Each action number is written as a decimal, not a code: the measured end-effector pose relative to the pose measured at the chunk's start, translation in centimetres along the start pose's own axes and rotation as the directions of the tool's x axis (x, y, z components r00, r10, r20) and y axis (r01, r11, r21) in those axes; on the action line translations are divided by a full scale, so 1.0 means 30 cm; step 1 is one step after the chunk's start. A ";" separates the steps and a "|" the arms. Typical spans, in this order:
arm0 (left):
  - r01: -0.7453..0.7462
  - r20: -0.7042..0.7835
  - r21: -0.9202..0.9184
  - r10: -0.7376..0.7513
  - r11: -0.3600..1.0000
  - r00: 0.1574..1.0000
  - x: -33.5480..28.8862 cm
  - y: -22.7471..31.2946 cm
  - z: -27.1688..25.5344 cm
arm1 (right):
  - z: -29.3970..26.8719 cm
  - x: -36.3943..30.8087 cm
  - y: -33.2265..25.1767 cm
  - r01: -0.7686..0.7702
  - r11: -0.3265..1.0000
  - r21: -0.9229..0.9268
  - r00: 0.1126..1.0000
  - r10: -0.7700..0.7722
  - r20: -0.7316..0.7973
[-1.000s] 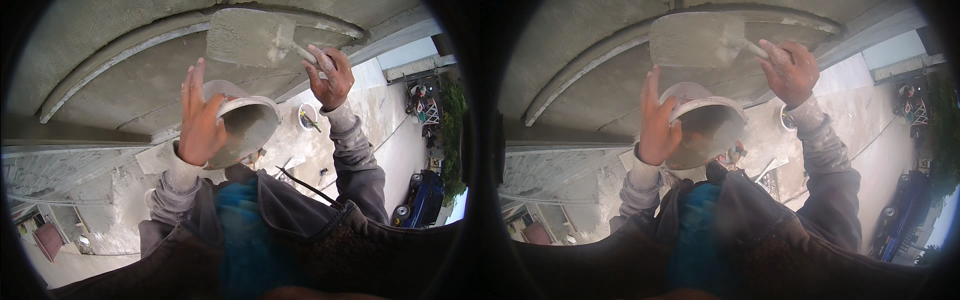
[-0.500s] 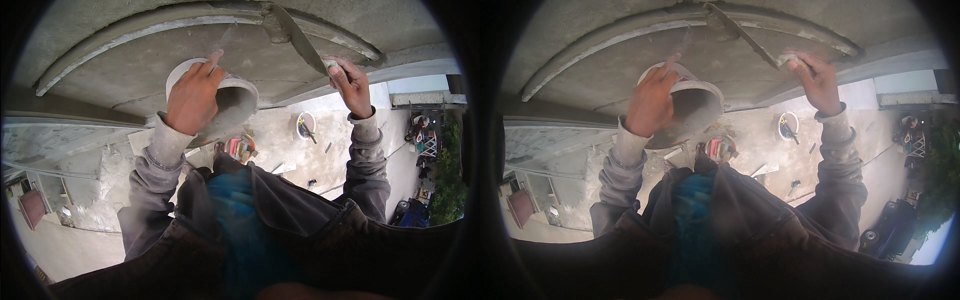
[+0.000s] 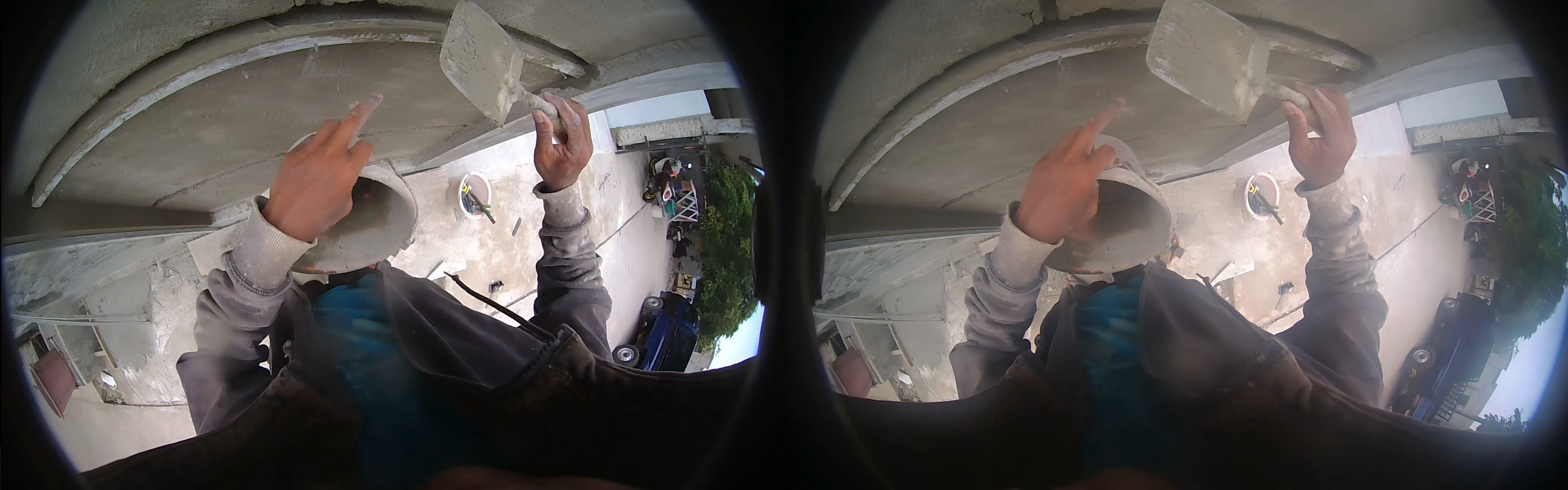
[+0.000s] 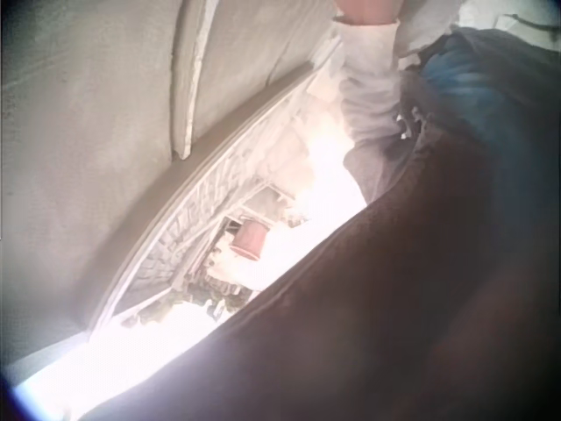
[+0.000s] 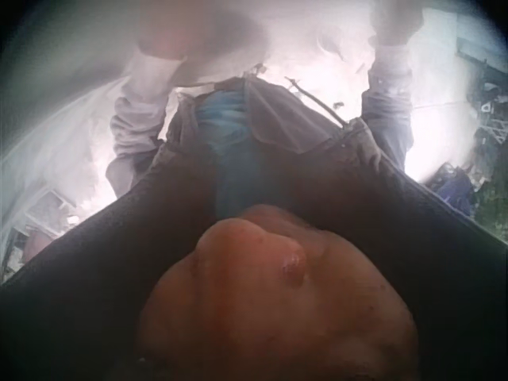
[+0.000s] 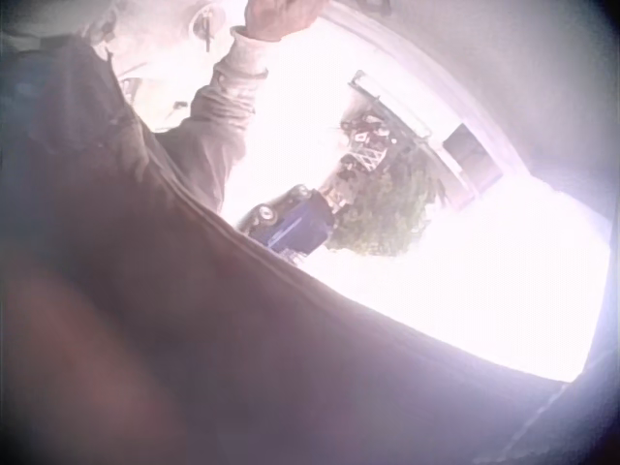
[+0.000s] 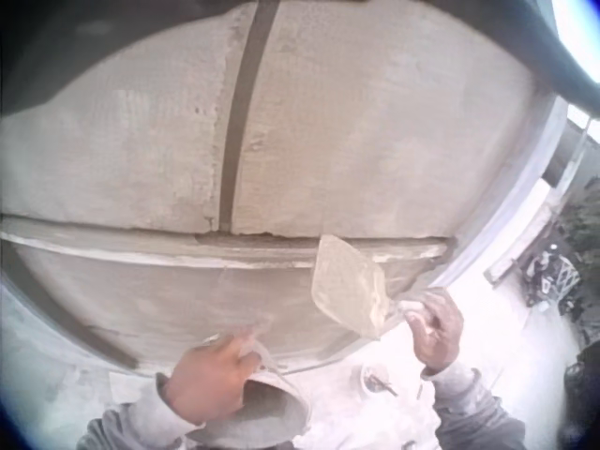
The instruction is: The person scoops cement from a bucket using a trowel and applies it to a curved concrete ceiling. They repeatedly smooth the surface with the trowel and occasionally use a brush to clean the area.
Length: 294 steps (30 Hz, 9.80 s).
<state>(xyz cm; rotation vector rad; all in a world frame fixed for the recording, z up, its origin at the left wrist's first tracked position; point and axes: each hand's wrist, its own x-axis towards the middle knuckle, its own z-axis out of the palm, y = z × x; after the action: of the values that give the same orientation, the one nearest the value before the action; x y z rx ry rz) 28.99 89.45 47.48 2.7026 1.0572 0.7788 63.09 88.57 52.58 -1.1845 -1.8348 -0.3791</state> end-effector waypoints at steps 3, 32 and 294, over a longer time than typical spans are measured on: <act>0.046 0.034 -0.080 -0.043 0.996 0.998 0.034 0.023 0.034 | 0.069 -0.012 0.147 0.198 0.960 -0.198 0.965 -0.227 -0.134; 0.235 -0.201 0.246 -0.188 0.940 0.961 0.141 0.030 0.088 | 0.042 0.249 0.187 0.524 0.840 -0.140 0.826 -0.461 0.326; 0.475 0.170 -0.866 -0.803 0.154 0.572 -0.673 -0.353 -0.187 | 0.039 -0.414 -0.435 -0.361 0.913 -0.188 0.258 0.292 0.921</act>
<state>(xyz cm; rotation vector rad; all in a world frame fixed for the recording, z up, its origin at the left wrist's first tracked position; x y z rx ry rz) 7.32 83.57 40.66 1.0382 1.2663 1.1502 53.25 75.77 44.51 -1.9342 -2.3916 0.8529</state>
